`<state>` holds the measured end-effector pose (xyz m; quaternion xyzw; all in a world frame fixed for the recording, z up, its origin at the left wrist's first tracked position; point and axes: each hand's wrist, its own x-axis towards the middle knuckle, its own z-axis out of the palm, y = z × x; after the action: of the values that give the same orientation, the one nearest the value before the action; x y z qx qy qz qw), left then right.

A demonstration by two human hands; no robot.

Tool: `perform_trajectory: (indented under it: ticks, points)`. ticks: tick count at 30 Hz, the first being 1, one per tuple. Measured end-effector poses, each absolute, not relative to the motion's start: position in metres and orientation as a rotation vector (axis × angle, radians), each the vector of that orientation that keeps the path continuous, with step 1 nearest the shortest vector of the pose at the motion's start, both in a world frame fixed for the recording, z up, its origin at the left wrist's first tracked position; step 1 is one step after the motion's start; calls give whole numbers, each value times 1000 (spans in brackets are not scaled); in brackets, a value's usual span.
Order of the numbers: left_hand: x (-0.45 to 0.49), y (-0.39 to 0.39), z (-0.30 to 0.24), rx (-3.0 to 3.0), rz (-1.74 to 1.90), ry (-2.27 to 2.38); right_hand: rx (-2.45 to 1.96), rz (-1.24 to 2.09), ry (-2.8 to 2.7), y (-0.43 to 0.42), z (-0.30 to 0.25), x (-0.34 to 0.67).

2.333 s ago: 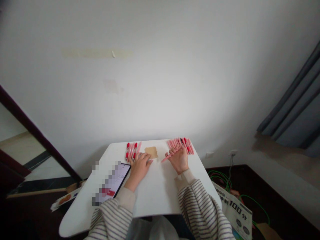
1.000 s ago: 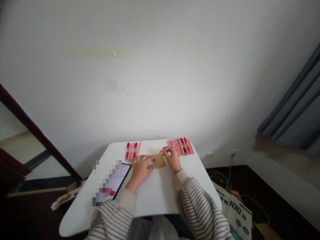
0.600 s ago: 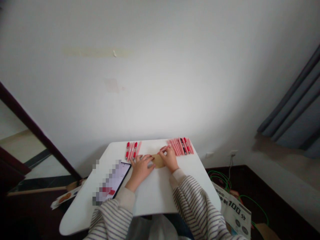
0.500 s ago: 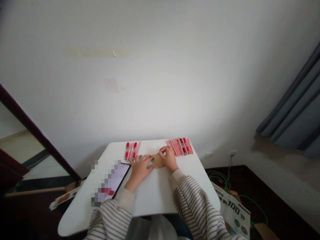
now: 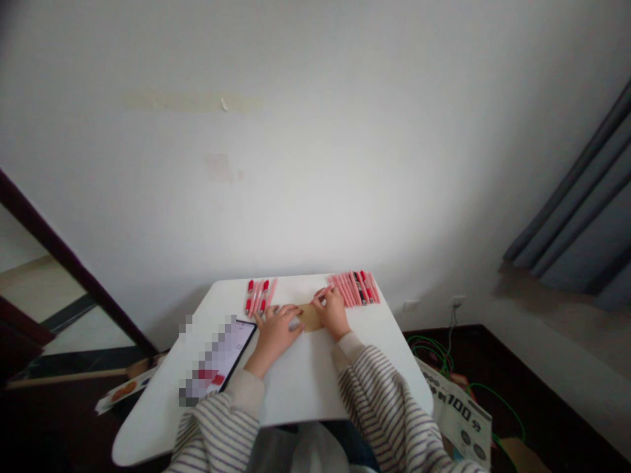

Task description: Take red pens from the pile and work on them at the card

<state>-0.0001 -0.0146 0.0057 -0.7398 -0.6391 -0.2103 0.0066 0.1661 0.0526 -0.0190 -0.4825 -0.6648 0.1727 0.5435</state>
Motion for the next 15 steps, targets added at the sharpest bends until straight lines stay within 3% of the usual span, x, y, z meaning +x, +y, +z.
perform_trajectory:
  ticks: [15]
  points:
    - [0,-14,4,-2326,-692,-2023,-1148,390,-1508,50,-15,167]
